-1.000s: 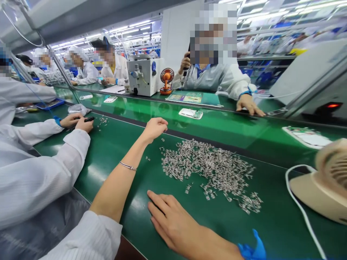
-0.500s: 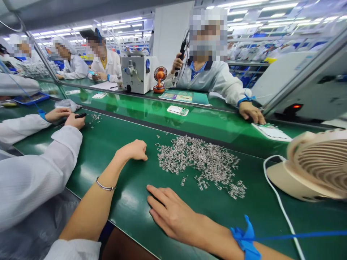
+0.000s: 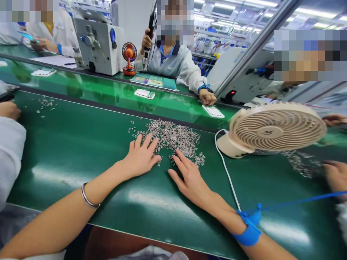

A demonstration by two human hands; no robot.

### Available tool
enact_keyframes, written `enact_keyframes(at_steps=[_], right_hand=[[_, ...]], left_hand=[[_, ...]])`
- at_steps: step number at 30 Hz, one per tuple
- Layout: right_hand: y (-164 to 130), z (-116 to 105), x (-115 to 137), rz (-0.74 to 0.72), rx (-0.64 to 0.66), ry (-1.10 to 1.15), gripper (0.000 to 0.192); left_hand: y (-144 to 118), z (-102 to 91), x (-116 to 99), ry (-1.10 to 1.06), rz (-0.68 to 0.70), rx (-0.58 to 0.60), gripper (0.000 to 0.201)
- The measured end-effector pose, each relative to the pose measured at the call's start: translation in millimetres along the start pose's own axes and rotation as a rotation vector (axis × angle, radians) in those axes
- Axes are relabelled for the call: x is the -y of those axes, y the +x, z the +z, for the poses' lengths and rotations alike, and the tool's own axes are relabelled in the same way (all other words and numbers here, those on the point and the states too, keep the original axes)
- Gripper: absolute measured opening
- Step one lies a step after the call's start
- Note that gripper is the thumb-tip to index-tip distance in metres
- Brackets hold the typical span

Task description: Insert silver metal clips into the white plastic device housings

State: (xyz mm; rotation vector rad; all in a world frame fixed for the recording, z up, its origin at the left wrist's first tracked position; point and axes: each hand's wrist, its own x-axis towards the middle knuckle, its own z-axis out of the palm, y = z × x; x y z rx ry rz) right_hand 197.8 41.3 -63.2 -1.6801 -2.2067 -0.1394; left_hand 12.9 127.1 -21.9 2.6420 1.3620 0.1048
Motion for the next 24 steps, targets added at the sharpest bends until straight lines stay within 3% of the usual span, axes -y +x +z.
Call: enact_keyframes(at_steps=[2,6,9,11,16,20,24], right_hand=[[1.3,2.1,-0.2,0.04,0.082,0.045,0.051],[4.6,1.9,1.9,0.071,0.117,0.095,0.054],[9.4,1.0,-0.4,0.108,0.085,0.073,0.056],[14.4,-0.1,-2.0,0.134,0.134,0.032,0.058],[22.5,-6.3,-0.3,0.128,0.276,0.022,0.058],[32.9,-9.5,-2.4,0.151,0.116,0.033,0.043],[65.5,-9.3,-11.7,0.218,-0.02,0.02,0.032]], left_hand=[[-1.0,4.4,-5.3,0.011,0.01,0.07,0.061],[1.4,5.5,-3.3,0.027,-0.076,0.047,0.065],[2.8,6.6,-3.6,0.017,0.002,0.034,0.066],[4.6,8.6,-4.4,0.014,0.044,0.052,0.064],[11.7,10.5,0.5,0.017,-0.081,0.044,0.069],[13.3,9.6,0.4,0.028,-0.105,0.005,0.068],[19.2,10.3,-10.6,0.037,-0.068,-0.041,0.067]])
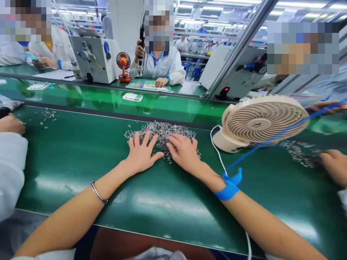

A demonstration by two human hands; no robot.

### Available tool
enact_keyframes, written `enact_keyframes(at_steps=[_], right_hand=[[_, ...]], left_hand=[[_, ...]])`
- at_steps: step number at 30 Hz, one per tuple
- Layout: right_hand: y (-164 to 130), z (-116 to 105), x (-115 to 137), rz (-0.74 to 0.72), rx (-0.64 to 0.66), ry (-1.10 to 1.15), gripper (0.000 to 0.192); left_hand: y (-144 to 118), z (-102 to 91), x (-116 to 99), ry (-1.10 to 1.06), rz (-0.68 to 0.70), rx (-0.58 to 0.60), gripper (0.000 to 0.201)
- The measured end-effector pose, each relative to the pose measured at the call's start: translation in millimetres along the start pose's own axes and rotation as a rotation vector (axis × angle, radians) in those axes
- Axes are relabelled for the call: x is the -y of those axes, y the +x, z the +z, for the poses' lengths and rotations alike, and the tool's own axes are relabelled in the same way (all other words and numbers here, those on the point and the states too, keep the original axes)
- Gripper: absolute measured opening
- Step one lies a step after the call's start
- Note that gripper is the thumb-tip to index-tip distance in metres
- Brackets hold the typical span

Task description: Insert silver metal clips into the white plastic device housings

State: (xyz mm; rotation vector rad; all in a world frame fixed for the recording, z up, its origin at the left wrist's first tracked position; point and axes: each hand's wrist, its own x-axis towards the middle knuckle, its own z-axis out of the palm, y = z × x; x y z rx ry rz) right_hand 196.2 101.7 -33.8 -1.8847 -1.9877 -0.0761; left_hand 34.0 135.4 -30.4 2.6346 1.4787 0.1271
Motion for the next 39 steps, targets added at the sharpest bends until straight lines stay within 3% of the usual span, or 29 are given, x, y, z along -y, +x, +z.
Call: enact_keyframes(at_steps=[5,11,16,20,30,34,39], right_hand=[[35.3,5.3,1.7,0.119,0.071,-0.048,0.025],[34.5,5.2,6.4,0.1,0.04,-0.006,0.023],[29.7,-3.1,14.8,-0.016,-0.044,0.33,0.018],[26.7,-8.5,25.6,-0.05,0.008,0.699,0.014],[24.7,-16.9,38.2,0.151,0.081,1.252,0.011],[24.3,-19.5,39.5,0.179,0.095,1.294,0.013],[23.4,-19.3,39.6,0.112,0.085,1.21,0.014]], left_hand=[[12.8,-1.1,-5.5,0.027,-0.048,-0.025,0.067],[5.5,-6.7,13.7,-0.039,-0.115,-0.151,0.054],[-1.3,-7.8,17.2,-0.173,-0.14,-0.251,0.039],[-3.7,-8.8,12.6,-0.3,-0.129,-0.344,0.034],[-5.0,-13.5,11.3,-0.564,0.075,-0.561,0.014],[-6.1,-12.6,10.5,-0.528,0.087,-0.577,0.012],[-7.2,-9.1,10.6,-0.447,0.119,-0.589,0.01]])
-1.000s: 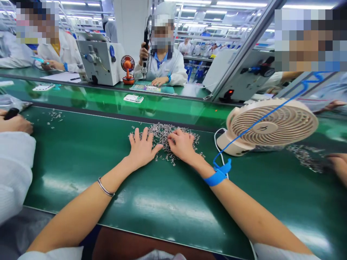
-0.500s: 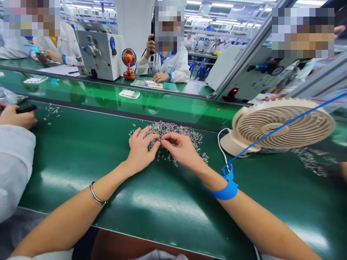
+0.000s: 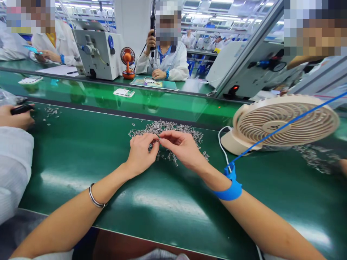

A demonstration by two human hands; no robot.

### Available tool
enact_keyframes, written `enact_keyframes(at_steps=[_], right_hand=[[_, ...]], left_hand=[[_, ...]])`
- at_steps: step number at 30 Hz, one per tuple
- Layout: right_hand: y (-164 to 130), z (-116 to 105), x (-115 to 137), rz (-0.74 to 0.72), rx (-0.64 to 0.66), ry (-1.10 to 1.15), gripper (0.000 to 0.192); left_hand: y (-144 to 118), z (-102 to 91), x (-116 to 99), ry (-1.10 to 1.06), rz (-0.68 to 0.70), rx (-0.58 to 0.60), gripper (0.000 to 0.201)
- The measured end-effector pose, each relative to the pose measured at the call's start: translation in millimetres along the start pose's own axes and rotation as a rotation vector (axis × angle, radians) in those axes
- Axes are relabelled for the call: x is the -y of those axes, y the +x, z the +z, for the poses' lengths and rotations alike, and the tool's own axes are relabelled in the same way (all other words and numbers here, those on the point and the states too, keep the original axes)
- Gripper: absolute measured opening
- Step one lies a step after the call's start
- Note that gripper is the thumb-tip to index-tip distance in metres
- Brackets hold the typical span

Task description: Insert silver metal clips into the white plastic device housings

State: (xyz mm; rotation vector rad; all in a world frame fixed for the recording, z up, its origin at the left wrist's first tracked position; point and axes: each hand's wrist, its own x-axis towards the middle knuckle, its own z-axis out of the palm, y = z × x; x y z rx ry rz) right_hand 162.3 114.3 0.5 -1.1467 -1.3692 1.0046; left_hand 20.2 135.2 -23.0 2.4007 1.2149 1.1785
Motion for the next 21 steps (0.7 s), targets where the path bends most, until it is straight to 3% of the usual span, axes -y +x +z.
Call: enact_keyframes(at_steps=[6,13,21], right_hand=[[1.7,-1.9,-3.0,0.017,-0.056,-0.008,0.01],[3.3,-6.7,-1.6,0.005,-0.144,-0.055,0.005],[5.5,-4.7,-5.3,0.092,-0.222,-0.022,0.006]], left_hand=[[-0.9,1.5,2.0,0.003,0.04,-0.021,0.014],[0.5,2.4,3.9,-0.002,0.009,-0.128,0.012],[-0.6,4.8,5.7,-0.001,0.002,-0.116,0.012]])
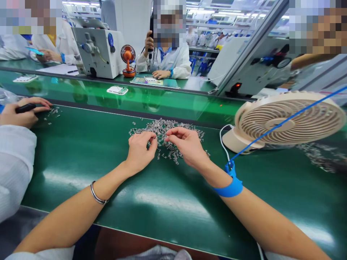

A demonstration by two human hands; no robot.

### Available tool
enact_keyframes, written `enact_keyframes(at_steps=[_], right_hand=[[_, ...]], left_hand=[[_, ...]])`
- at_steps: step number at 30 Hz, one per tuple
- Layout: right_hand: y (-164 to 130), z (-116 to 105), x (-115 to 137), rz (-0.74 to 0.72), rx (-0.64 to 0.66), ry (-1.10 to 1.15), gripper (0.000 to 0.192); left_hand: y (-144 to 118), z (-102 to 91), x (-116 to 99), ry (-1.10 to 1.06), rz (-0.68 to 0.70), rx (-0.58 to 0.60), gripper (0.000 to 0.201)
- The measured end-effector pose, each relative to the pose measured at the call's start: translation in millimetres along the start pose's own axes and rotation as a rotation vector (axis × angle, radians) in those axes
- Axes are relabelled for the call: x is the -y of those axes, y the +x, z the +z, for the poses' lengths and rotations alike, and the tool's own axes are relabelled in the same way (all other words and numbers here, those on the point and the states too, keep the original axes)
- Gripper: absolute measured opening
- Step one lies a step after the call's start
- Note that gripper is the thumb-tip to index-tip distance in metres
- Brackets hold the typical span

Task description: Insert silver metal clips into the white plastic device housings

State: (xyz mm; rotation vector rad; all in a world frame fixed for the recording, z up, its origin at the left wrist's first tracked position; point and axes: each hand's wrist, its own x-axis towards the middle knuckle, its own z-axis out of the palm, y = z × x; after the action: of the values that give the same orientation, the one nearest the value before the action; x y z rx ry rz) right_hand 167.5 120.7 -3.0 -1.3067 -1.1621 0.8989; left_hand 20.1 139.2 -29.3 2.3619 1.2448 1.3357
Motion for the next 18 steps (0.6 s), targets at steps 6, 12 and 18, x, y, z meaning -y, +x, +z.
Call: enact_keyframes(at_steps=[6,12,18], right_hand=[[-0.8,-0.9,0.4,-0.014,0.058,0.005,0.01],[-5.6,0.1,1.8,-0.035,0.208,-0.077,0.017],[-5.2,-0.2,2.0,-0.077,0.185,-0.115,0.014]], left_hand=[[-1.1,1.3,1.8,0.03,-0.013,0.015,0.013],[-2.9,-0.7,-1.3,0.095,0.045,0.12,0.014],[-2.1,-2.3,-3.6,0.093,0.005,0.128,0.014]])
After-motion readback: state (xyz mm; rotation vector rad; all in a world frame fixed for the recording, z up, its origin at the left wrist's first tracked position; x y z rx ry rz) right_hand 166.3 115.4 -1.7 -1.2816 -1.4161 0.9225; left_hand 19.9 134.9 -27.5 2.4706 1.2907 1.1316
